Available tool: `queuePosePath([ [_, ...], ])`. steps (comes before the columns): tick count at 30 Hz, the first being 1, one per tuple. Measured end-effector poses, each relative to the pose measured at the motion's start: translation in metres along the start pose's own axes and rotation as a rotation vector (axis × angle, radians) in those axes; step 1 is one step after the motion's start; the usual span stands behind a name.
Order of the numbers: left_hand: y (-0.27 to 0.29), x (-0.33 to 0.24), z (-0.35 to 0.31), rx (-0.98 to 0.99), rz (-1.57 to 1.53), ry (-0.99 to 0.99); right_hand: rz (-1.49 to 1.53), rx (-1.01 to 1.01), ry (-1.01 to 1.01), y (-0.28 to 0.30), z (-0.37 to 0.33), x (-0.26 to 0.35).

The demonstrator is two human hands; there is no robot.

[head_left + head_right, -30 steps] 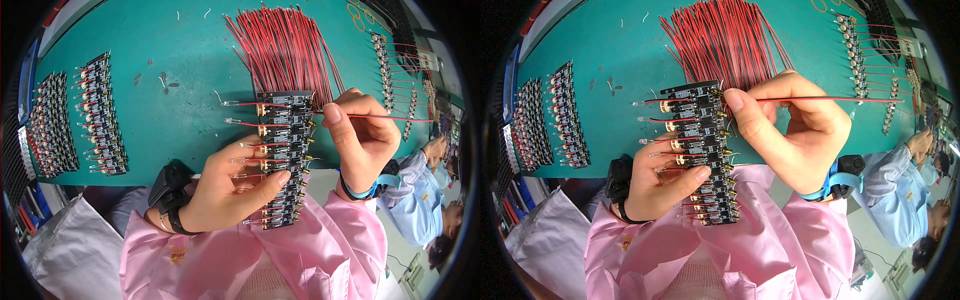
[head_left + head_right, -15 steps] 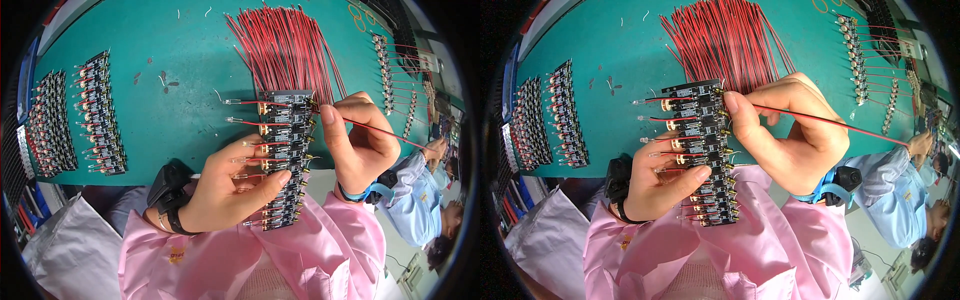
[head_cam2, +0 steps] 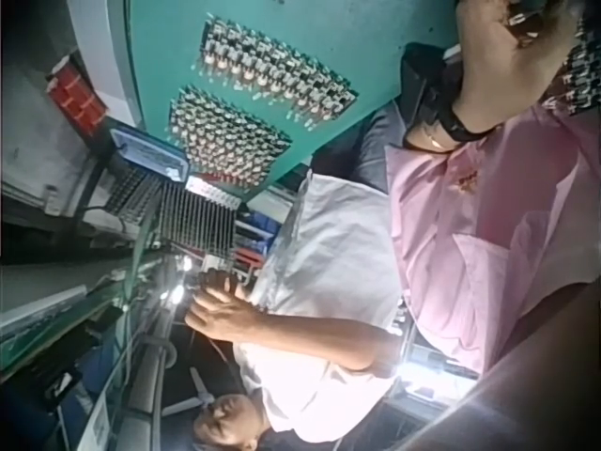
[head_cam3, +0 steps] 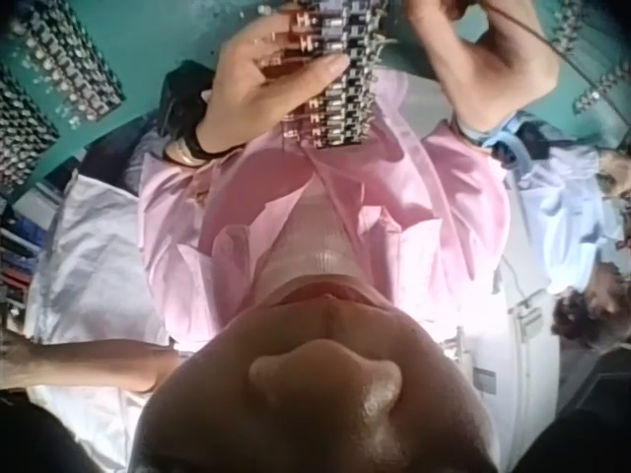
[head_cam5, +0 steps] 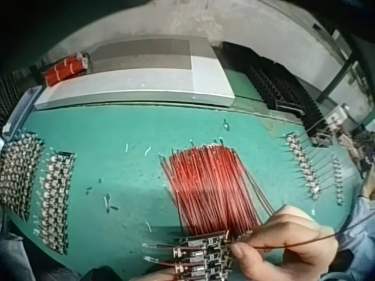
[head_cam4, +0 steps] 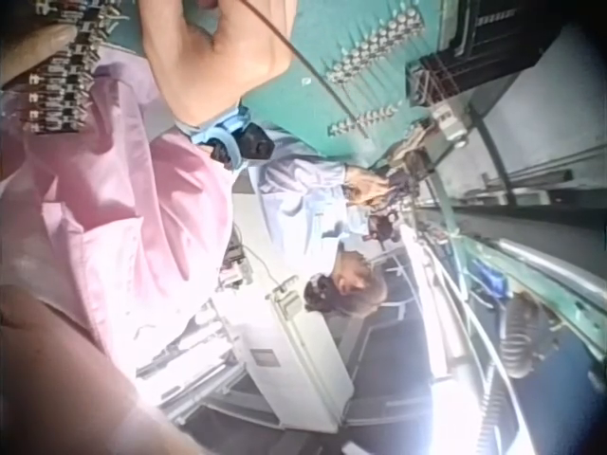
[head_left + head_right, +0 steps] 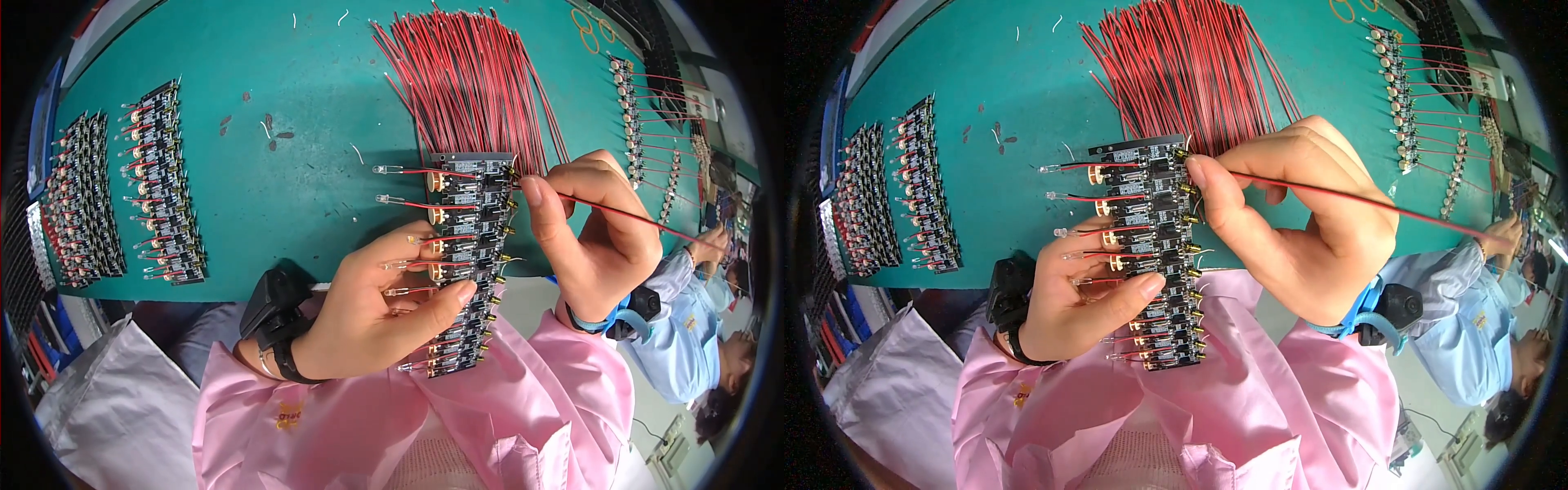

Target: Inserting red wires into a stack of printed circuit boards on an assembly line.

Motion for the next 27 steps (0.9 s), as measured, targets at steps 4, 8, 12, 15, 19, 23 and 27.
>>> queuePosePath([
  [4,-0.001,0.001,0.0,0.01,0.0,-0.011,-0.079,-0.017,0.127,0.0,0.001,0.012],
  [8,-0.001,0.0,0.0,-0.004,-0.022,-0.015,-0.112,-0.024,0.196,-0.002,-0.001,0.018],
  [12,0.0,0.001,0.0,-0.003,0.023,0.01,-0.099,-0.046,0.179,-0.001,-0.001,0.013],
  [15,-0.001,0.003,0.0,-0.003,-0.01,0.026,-0.099,-0.057,0.169,0.001,-0.001,0.012],
  [19,-0.001,0.005,0.0,-0.004,-0.018,0.02,-0.113,-0.041,0.219,0.001,-0.001,0.016],
  [23,-0.001,0.003,0.0,-0.013,-0.048,0.022,-0.133,-0.009,0.302,-0.001,-0.003,0.021],
  [27,-0.001,0.0,0.001,-0.01,-0.009,-0.05,-0.123,0.013,0.286,-0.003,-0.003,0.02],
])
Point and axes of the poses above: each hand's wrist, its own z-axis towards the middle knuckle, its own y-axis out of the back of the hand, x = y × z, the point moved 9 cm from there along z, towards the middle knuckle, and after that the axes turned 1 degree about -z, right-handed, at the moved point
